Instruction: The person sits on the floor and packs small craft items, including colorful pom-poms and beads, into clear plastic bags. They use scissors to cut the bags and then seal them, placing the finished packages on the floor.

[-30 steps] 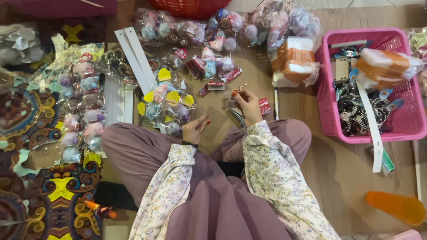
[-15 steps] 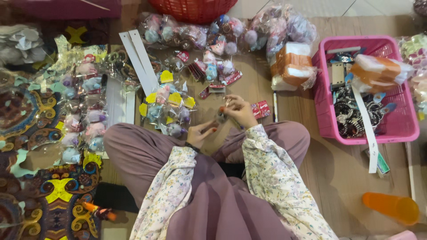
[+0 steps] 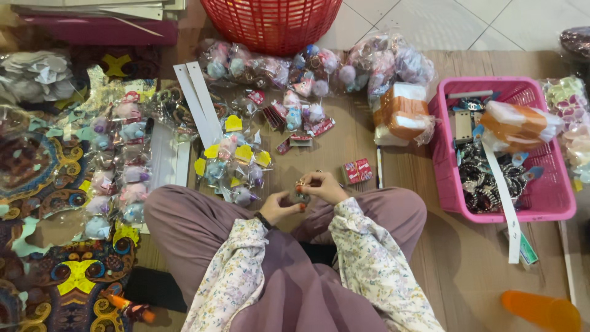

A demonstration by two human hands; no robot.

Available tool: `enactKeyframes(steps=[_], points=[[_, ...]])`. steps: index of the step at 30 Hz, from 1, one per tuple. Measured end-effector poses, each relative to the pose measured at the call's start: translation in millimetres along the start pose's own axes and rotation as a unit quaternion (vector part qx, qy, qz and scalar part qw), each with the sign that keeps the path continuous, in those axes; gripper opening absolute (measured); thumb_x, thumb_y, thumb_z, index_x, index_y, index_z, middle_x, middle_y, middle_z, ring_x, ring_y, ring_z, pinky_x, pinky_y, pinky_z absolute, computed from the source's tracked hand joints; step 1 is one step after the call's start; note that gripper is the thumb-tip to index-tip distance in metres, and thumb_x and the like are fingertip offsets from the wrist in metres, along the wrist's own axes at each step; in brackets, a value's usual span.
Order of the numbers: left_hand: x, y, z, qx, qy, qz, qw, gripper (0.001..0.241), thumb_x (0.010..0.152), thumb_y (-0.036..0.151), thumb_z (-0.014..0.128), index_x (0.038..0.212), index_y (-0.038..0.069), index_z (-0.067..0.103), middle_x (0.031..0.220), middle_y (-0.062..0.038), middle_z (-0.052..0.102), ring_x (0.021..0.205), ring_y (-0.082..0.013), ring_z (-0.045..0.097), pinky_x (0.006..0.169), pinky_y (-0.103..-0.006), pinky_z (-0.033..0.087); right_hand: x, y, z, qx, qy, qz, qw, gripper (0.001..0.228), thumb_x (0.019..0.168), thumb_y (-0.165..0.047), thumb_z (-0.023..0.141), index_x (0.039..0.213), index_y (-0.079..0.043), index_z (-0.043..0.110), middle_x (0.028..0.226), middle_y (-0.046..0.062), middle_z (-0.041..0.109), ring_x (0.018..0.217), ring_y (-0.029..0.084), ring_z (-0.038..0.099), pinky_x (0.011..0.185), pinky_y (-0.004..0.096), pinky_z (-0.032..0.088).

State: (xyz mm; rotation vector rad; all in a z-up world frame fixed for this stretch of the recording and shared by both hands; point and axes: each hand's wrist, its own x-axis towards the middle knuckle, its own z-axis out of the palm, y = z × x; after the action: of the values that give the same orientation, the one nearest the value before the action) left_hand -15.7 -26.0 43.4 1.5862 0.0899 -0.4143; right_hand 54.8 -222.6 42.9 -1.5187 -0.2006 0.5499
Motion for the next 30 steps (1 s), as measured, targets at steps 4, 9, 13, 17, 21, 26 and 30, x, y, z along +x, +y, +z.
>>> enactKeyframes(steps=[4, 9, 13, 17, 21, 26, 30], points=[[-0.8, 0.8, -3.8, 0.102, 0.000, -0.002, 0.995, 0.038, 0.068, 0.044, 0.094, 0.085, 0.015, 0.076, 0.075, 0.000, 0.074, 0.077, -0.0078, 0.063, 0.069, -0.0236, 0.052, 2.4, 23.4, -2.6, -0.050, -0.015, -0.032, 0.998, 0.022, 0.076, -0.006, 0.090, 0.085, -0.001, 0.071, 0.095, 0.011, 0.076, 0.087, 0.014, 0.069, 0.079, 0.026, 0.059], [15.3, -33.6, -3.5, 0.112, 0.010, -0.056, 0.992, 0.047, 0.066, 0.049, 0.095, 0.098, 0.019, 0.077, 0.087, -0.001, 0.079, 0.089, -0.0091, 0.072, 0.080, -0.0272, 0.057, 1.8, 19.5, -4.0, -0.095, -0.025, -0.050, 0.994, 0.018, 0.079, -0.012, 0.090, 0.088, -0.003, 0.076, 0.096, 0.011, 0.076, 0.088, 0.016, 0.070, 0.077, 0.026, 0.059], [13.6, -28.3, -1.9, 0.101, 0.026, -0.037, 0.994, 0.053, 0.069, 0.047, 0.094, 0.110, 0.017, 0.076, 0.095, -0.006, 0.079, 0.097, -0.0171, 0.074, 0.085, -0.0321, 0.059, -1.3, -5.9, -9.7, -0.177, -0.037, -0.067, 0.981, 0.013, 0.087, -0.020, 0.083, 0.093, -0.009, 0.080, 0.101, 0.010, 0.077, 0.093, 0.020, 0.073, 0.079, 0.028, 0.060], [9.6, -17.1, -2.0, 0.114, 0.036, -0.007, 0.993, 0.055, 0.071, 0.041, 0.092, 0.114, 0.012, 0.076, 0.104, -0.009, 0.078, 0.105, -0.0226, 0.072, 0.091, -0.0350, 0.058, -2.7, -26.6, -10.8, -0.261, -0.045, -0.052, 0.963, 0.018, 0.094, -0.028, 0.075, 0.099, -0.012, 0.081, 0.107, 0.010, 0.078, 0.098, 0.026, 0.074, 0.081, 0.034, 0.060], [15.1, -25.9, -5.3, 0.143, 0.041, 0.005, 0.989, 0.051, 0.072, 0.040, 0.090, 0.116, 0.018, 0.077, 0.105, -0.007, 0.079, 0.106, -0.0258, 0.072, 0.088, -0.0361, 0.060, -3.9, -40.1, -6.2, -0.369, -0.031, -0.073, 0.926, 0.021, 0.093, -0.030, 0.075, 0.093, -0.010, 0.081, 0.097, 0.011, 0.079, 0.093, 0.031, 0.074, 0.080, 0.037, 0.059], [14.8, -26.3, -1.2, 0.110, 0.048, -0.006, 0.993, 0.040, 0.073, 0.038, 0.090, 0.107, 0.019, 0.078, 0.100, -0.007, 0.079, 0.098, -0.0227, 0.075, 0.083, -0.0316, 0.061, 2.1, -26.2, -3.4, -0.448, 0.011, -0.143, 0.882, 0.022, 0.087, -0.038, 0.077, 0.083, -0.016, 0.080, 0.082, 0.009, 0.076, 0.080, 0.032, 0.071, 0.072, 0.040, 0.057], [11.9, -24.4, 1.0, 0.100, 0.046, -0.016, 0.994, 0.039, 0.075, 0.039, 0.088, 0.103, 0.015, 0.076, 0.099, -0.013, 0.078, 0.093, -0.0258, 0.076, 0.078, -0.0347, 0.063, 1.5, -8.2, 2.5, -0.507, 0.085, -0.189, 0.837, 0.018, 0.084, -0.038, 0.080, 0.078, -0.022, 0.075, 0.078, 0.001, 0.072, 0.076, 0.025, 0.070, 0.071, 0.036, 0.053]])
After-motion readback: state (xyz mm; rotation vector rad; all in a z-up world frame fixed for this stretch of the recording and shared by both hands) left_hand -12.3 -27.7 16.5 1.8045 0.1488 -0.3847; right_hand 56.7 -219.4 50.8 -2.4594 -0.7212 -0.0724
